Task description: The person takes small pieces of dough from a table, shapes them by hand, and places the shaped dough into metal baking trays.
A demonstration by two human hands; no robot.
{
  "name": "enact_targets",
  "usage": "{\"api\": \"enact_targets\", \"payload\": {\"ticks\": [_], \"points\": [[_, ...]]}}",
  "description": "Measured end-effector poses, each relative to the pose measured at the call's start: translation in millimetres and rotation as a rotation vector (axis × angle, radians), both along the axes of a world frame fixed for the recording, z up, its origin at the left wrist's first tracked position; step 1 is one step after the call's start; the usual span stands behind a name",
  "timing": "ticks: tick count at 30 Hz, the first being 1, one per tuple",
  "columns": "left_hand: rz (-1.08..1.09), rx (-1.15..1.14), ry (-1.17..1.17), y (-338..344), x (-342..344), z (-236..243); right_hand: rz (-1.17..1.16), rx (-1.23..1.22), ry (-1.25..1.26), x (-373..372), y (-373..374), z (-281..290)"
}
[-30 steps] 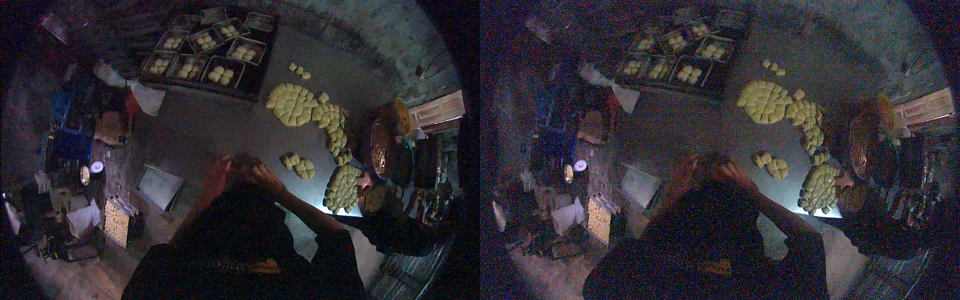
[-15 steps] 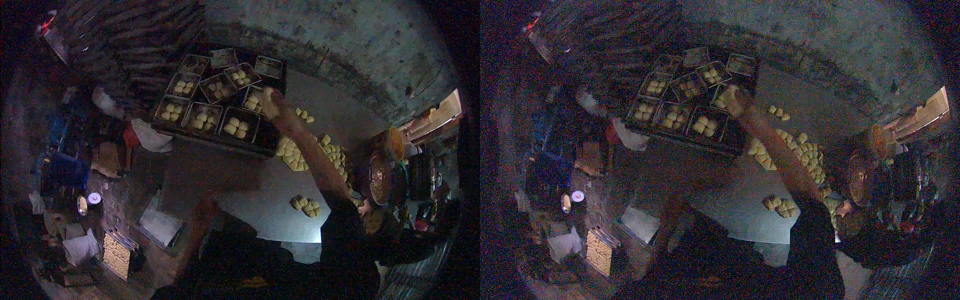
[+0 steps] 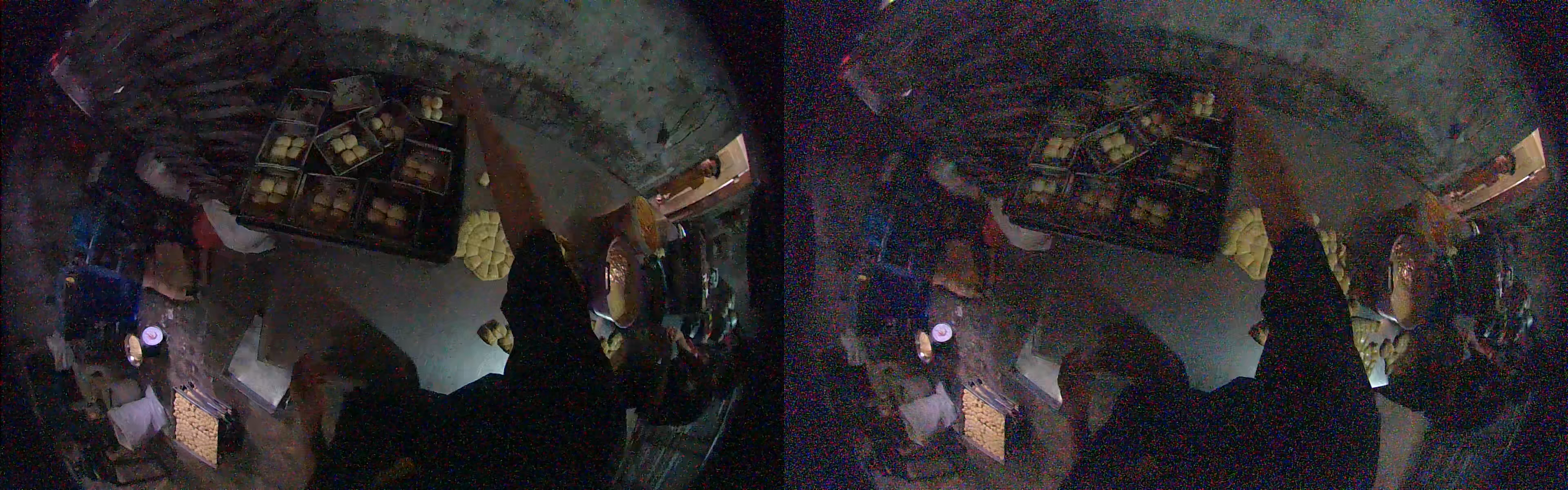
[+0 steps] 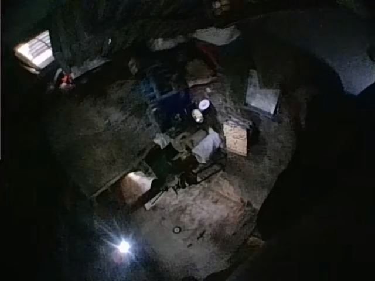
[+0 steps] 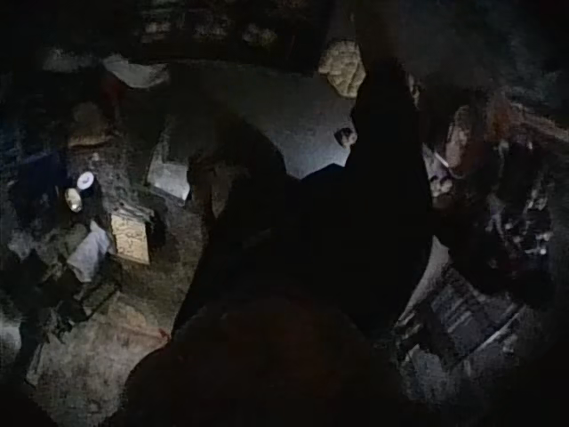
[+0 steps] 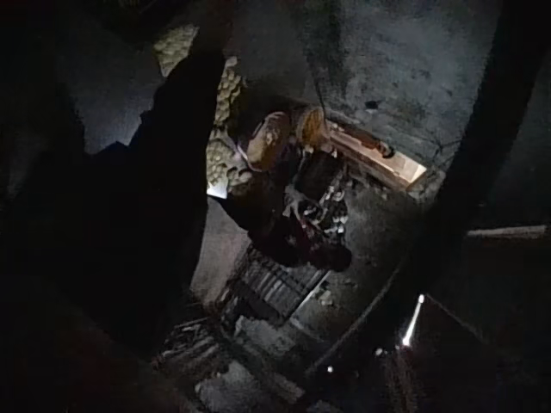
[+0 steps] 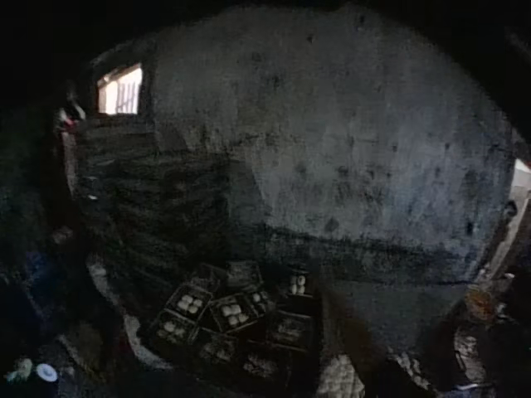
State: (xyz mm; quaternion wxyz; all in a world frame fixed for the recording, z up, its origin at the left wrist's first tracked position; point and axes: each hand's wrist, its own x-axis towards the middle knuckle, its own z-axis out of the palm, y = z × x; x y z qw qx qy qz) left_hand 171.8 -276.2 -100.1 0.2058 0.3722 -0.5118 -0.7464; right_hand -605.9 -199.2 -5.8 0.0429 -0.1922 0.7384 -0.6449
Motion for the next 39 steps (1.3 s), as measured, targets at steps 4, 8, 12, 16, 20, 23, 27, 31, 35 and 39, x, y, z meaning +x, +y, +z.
{"api": "enact_targets", "payload": {"ticks": [4, 8, 12, 16, 20, 23, 27, 31, 35, 39], "points": [[-0.16, -0.448, -0.238, -10, 0, 1, 0.102, -0.125, 0.143, -80, 138, -45], [-0.223, -0.402, -0.156, -19, -21, 4, 0.611, 0.413, 0.627, -29, 253, -82], [-0.281, -0.305, -0.155, -18, -50, 4, 0.323, 0.498, 0.572, 89, 254, -116], [-0.204, -0.247, 0.162, 11, -89, 12, -0.266, 0.744, 0.327, 166, 234, -104], [-0.534, -0.327, 0.164, 55, -146, 48, -0.2, 0.429, 0.509, 288, 250, -52], [-0.629, -0.172, 0.213, 131, -179, 73, -0.081, 0.25, 0.114, 417, 267, -14], [-0.547, 0.233, 0.228, 238, -201, 92, -0.159, 0.375, 0.187, 524, 308, 37], [-0.655, 0.143, 0.266, 307, -202, 109, -0.339, 0.443, 0.323, 555, 369, 71], [-0.767, -0.537, 0.431, 361, -214, 133, -0.394, 0.312, 0.03, 577, 443, 65], [-1.129, -1.175, 0.913, 392, -221, 158, -0.244, -0.305, -0.18, 610, 480, 42]]}}
